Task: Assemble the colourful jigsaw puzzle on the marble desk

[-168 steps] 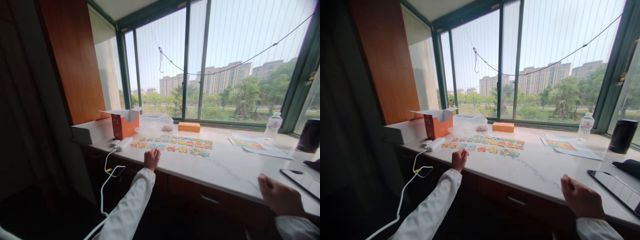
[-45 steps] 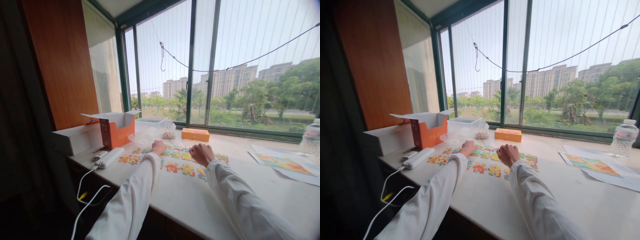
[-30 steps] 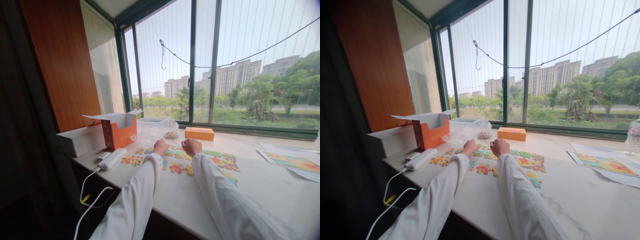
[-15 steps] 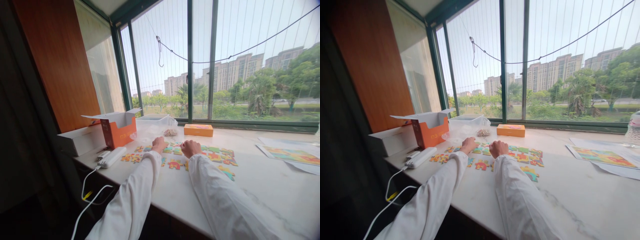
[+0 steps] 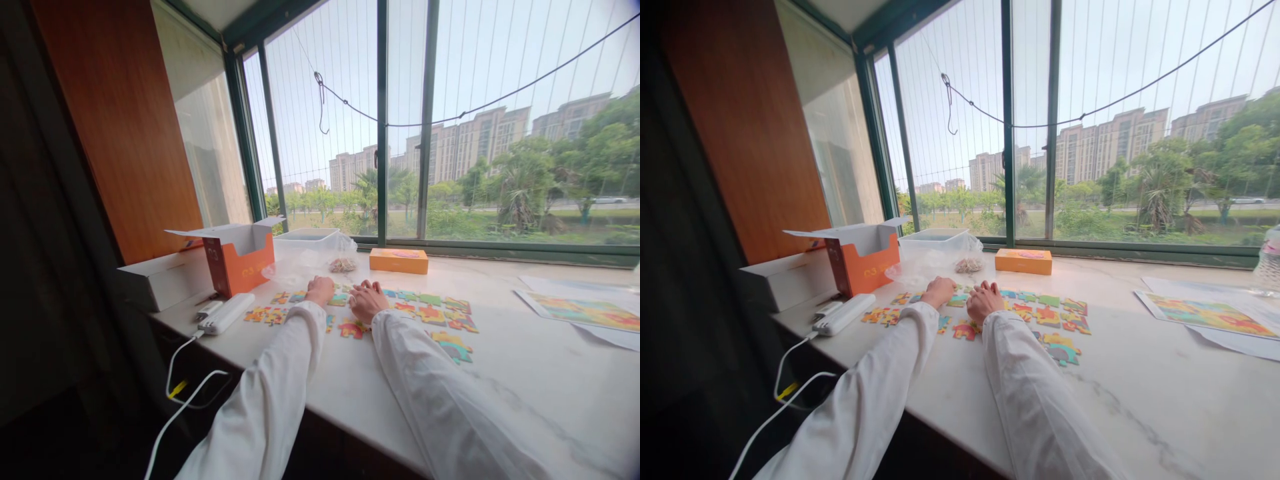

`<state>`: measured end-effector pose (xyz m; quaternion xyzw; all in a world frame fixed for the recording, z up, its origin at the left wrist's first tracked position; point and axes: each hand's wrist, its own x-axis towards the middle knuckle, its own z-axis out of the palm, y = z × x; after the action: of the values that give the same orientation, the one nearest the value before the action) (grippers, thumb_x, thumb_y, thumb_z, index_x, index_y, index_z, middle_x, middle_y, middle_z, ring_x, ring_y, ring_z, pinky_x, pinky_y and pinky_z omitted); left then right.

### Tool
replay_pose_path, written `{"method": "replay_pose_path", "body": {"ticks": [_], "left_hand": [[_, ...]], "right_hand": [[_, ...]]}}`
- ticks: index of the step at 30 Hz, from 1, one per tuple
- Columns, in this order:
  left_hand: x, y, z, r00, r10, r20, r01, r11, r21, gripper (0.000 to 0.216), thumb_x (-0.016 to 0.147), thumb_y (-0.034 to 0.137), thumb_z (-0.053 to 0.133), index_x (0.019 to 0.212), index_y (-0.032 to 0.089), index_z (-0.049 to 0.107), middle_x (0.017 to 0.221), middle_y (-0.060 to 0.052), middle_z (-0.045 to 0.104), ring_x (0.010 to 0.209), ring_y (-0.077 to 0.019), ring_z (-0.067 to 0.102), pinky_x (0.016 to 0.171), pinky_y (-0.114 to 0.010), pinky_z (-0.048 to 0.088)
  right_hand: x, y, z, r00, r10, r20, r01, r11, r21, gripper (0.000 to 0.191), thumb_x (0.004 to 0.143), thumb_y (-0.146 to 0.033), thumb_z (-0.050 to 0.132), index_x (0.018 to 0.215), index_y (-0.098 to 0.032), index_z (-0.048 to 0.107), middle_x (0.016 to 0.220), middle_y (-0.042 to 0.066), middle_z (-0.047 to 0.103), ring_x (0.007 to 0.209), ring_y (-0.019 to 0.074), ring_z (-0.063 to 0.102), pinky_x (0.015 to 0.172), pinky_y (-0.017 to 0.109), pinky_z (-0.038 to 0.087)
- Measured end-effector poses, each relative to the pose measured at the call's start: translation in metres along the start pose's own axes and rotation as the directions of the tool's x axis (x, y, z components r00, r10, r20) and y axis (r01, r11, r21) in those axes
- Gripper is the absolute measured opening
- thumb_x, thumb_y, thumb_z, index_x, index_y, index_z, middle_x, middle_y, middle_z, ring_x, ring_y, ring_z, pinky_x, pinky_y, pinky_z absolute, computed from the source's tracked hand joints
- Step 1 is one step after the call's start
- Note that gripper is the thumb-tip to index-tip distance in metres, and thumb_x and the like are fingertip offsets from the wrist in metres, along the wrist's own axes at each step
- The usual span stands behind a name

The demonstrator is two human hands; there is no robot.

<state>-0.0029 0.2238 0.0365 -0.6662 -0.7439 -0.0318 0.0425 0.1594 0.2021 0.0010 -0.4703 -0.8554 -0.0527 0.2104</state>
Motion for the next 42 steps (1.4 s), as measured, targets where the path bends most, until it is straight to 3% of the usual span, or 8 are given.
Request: {"method": "replay_pose_path", "body": {"ticks": [9,15,27,35,42], "left_hand": [[-0.0029,0.0053,-0.0013,1.0,0.01,0.006,-0.01,1.0,0.018,0.032,0.085,0.023,0.053,0.11,0.023,0.072,0.12,-0.014,0.067,0.125,-0.0289,0.051,0.101,-0.039,0.044],[-0.006,0.0059,-0.0012,1.0,0.016,-0.019,-0.016,1.0,0.013,0.027,0.084,0.025,0.055,0.105,0.02,0.073,0.117,-0.016,0.067,0.126,-0.0302,0.049,0.101,-0.039,0.043],[-0.0075,0.0063,-0.0003,0.999,0.029,-0.021,-0.028,0.999,0.031,0.027,0.083,0.027,0.057,0.104,0.02,0.072,0.121,-0.016,0.065,0.127,-0.0307,0.047,0.101,-0.04,0.042],[-0.0058,0.0061,0.0006,0.999,0.029,-0.015,-0.029,0.999,0.035,0.027,0.084,0.028,0.056,0.105,0.021,0.071,0.118,-0.015,0.066,0.128,-0.0307,0.046,0.102,-0.04,0.041],[-0.0042,0.0043,0.0023,1.0,0.011,-0.027,-0.01,1.0,0.029,0.031,0.083,0.028,0.055,0.109,0.022,0.07,0.117,-0.014,0.067,0.128,-0.0304,0.046,0.102,-0.04,0.041]], "right_hand": [[0.0016,-0.0077,0.0022,0.988,0.045,0.15,-0.055,0.997,0.062,0.044,0.1,-0.047,0.027,0.097,-0.026,0.066,0.117,0.005,0.069,0.124,0.0242,0.041,0.102,0.05,0.02],[0.0007,-0.0087,0.0035,0.986,0.058,0.159,-0.067,0.997,0.048,0.04,0.1,-0.045,0.026,0.111,-0.028,0.061,0.126,0.004,0.064,0.127,0.024,0.039,0.104,0.051,0.019],[0.0009,-0.0092,0.0035,0.985,0.059,0.161,-0.075,0.992,0.097,0.044,0.1,-0.048,0.024,0.111,-0.029,0.063,0.123,0.004,0.066,0.126,0.0251,0.04,0.104,0.053,0.02],[0.0023,-0.0087,0.004,0.979,0.078,0.186,-0.095,0.992,0.082,0.047,0.1,-0.049,0.022,0.122,-0.032,0.059,0.135,0.003,0.06,0.131,0.0265,0.036,0.106,0.055,0.018],[0.0028,-0.0069,0.0062,0.981,0.072,0.18,-0.089,0.992,0.09,0.048,0.1,-0.048,0.022,0.123,-0.031,0.06,0.134,0.004,0.061,0.129,0.0273,0.037,0.105,0.055,0.019]]}}
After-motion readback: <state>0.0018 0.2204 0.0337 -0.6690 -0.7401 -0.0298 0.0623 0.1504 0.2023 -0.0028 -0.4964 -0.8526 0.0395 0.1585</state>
